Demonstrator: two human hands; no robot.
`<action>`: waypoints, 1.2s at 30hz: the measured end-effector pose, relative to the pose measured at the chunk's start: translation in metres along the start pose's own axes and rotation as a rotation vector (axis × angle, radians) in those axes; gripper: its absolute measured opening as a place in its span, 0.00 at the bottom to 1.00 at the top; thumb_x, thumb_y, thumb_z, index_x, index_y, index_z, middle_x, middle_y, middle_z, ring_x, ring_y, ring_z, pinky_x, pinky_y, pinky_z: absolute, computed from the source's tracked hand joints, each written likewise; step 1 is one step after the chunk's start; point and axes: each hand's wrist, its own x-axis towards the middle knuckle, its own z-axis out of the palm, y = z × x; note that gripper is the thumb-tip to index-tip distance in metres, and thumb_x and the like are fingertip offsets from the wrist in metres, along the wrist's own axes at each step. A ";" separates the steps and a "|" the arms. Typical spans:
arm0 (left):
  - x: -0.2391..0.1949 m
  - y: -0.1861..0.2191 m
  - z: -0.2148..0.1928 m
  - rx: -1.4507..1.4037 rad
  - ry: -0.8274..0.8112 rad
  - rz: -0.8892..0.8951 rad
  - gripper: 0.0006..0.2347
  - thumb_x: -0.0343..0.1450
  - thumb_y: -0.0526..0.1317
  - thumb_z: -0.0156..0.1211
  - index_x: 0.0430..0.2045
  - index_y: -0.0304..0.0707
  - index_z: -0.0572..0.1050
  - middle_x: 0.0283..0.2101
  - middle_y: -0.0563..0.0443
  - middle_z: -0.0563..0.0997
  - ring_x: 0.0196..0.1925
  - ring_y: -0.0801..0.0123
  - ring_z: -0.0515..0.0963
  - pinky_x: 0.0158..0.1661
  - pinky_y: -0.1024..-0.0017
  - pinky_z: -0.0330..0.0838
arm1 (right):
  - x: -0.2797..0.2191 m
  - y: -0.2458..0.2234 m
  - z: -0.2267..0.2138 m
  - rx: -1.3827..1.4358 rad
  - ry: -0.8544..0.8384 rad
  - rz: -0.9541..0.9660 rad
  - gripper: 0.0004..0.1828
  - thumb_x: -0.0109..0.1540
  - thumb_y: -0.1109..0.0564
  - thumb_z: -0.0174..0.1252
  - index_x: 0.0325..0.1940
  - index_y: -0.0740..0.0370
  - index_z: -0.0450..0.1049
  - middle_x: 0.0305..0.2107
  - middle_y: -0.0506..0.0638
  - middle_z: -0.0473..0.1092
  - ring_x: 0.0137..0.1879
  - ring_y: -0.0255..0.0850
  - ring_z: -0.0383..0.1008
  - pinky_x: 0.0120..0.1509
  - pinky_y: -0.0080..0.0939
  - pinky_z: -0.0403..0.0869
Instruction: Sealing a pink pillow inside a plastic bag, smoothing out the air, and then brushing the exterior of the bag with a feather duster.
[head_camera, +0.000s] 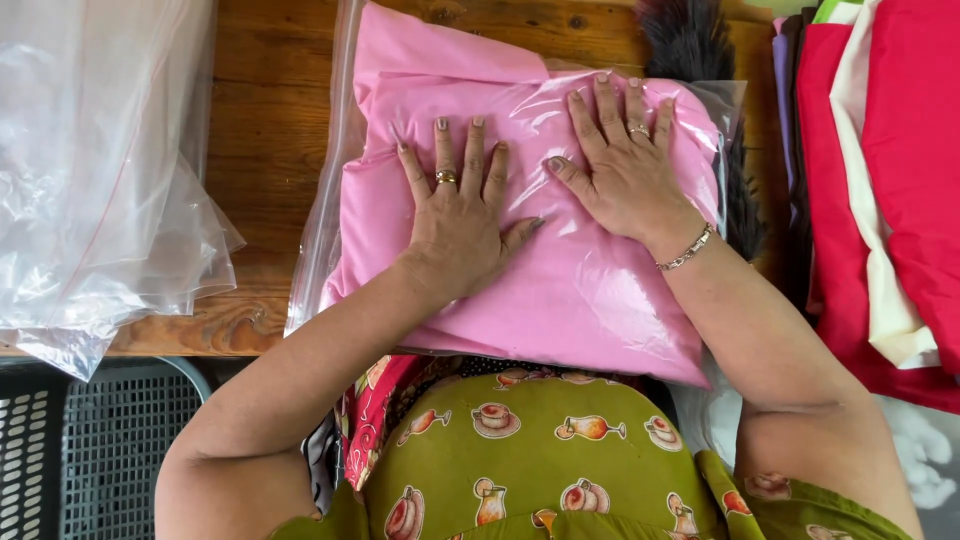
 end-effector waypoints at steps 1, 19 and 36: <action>0.002 -0.002 -0.011 0.001 0.006 0.004 0.37 0.66 0.68 0.13 0.65 0.45 0.41 0.69 0.43 0.34 0.69 0.42 0.30 0.58 0.31 0.23 | -0.001 0.001 0.003 -0.001 0.006 0.004 0.41 0.60 0.28 0.19 0.72 0.47 0.28 0.70 0.50 0.24 0.74 0.47 0.18 0.69 0.60 0.20; 0.029 -0.034 0.006 -0.029 0.106 -0.021 0.35 0.69 0.66 0.18 0.66 0.42 0.45 0.69 0.41 0.36 0.68 0.37 0.33 0.58 0.29 0.26 | -0.039 -0.025 -0.021 -0.072 0.008 0.016 0.44 0.62 0.29 0.22 0.74 0.57 0.30 0.65 0.60 0.15 0.67 0.53 0.07 0.67 0.66 0.19; 0.026 -0.036 0.013 -0.099 0.225 0.025 0.36 0.70 0.66 0.22 0.67 0.38 0.49 0.69 0.40 0.39 0.68 0.37 0.35 0.59 0.29 0.29 | -0.064 -0.015 -0.007 0.014 0.081 -0.271 0.39 0.62 0.29 0.21 0.73 0.48 0.31 0.69 0.52 0.24 0.72 0.50 0.16 0.72 0.57 0.21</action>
